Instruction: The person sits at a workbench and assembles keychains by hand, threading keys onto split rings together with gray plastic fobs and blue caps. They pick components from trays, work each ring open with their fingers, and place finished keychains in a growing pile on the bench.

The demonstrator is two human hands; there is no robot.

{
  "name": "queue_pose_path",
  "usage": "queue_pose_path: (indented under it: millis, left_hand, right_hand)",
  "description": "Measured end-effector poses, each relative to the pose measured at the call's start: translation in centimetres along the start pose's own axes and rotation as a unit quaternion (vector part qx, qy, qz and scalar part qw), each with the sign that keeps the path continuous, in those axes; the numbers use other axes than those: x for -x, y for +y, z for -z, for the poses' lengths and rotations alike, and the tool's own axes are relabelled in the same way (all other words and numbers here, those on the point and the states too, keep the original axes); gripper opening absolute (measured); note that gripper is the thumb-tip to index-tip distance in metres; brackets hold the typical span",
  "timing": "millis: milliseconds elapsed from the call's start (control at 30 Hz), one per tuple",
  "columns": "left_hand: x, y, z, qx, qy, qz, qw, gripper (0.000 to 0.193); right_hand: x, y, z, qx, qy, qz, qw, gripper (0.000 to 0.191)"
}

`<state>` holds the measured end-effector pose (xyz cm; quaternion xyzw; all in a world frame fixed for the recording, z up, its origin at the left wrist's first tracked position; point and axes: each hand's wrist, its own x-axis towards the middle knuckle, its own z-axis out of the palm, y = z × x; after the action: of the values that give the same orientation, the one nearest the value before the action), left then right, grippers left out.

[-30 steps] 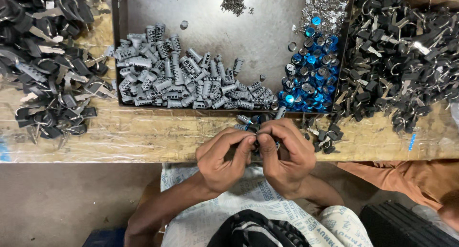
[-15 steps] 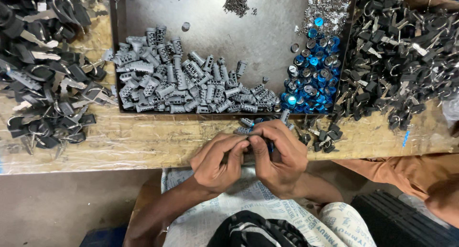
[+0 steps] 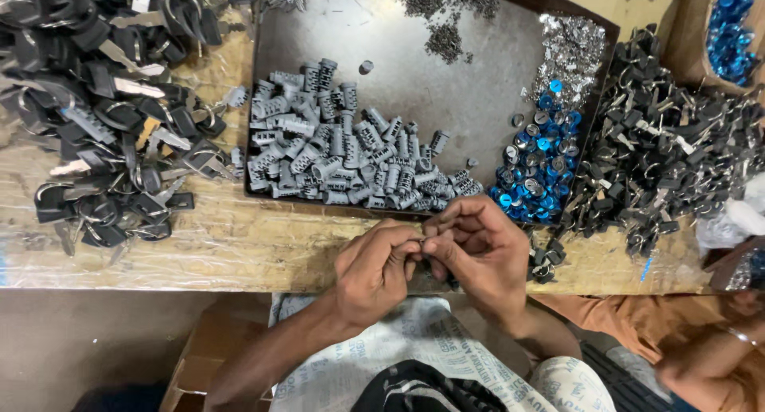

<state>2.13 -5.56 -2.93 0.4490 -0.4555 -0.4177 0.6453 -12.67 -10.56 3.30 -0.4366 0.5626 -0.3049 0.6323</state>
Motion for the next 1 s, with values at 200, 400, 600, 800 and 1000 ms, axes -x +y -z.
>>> queue_pose_path:
  millis: [200, 400, 600, 800, 1000]
  left_hand:
    - [-0.3, 0.3, 1.9, -0.005, -0.016, -0.003, 1.0, 0.004]
    - [0.5, -0.5, 3.9, 0.064, -0.007, 0.144, 0.987, 0.005]
    - [0.7, -1.2, 4.0, -0.002, 0.038, 0.12, 0.992, 0.005]
    - [1.2, -1.4, 3.7, 0.032, 0.039, 0.144, 0.988, 0.007]
    - [2.3, -0.9, 3.0, 0.178, 0.048, 0.249, 0.951, 0.01]
  right_hand:
    - [-5.0, -3.6, 1.4, 0.134, -0.186, -0.016, 0.973, 0.009]
    - [-19.1, -7.0, -0.7, 0.518, -0.156, 0.437, 0.719, 0.01]
    - [-24.9, -7.1, -3.1, 0.603, -0.198, 0.57, 0.521, 0.025]
    - [-22.7, -8.4, -4.2, 0.634, -0.193, 0.543, 0.516, 0.009]
    - [-7.1, -6.3, -1.9, 0.478, -0.206, 0.437, 0.734, 0.025]
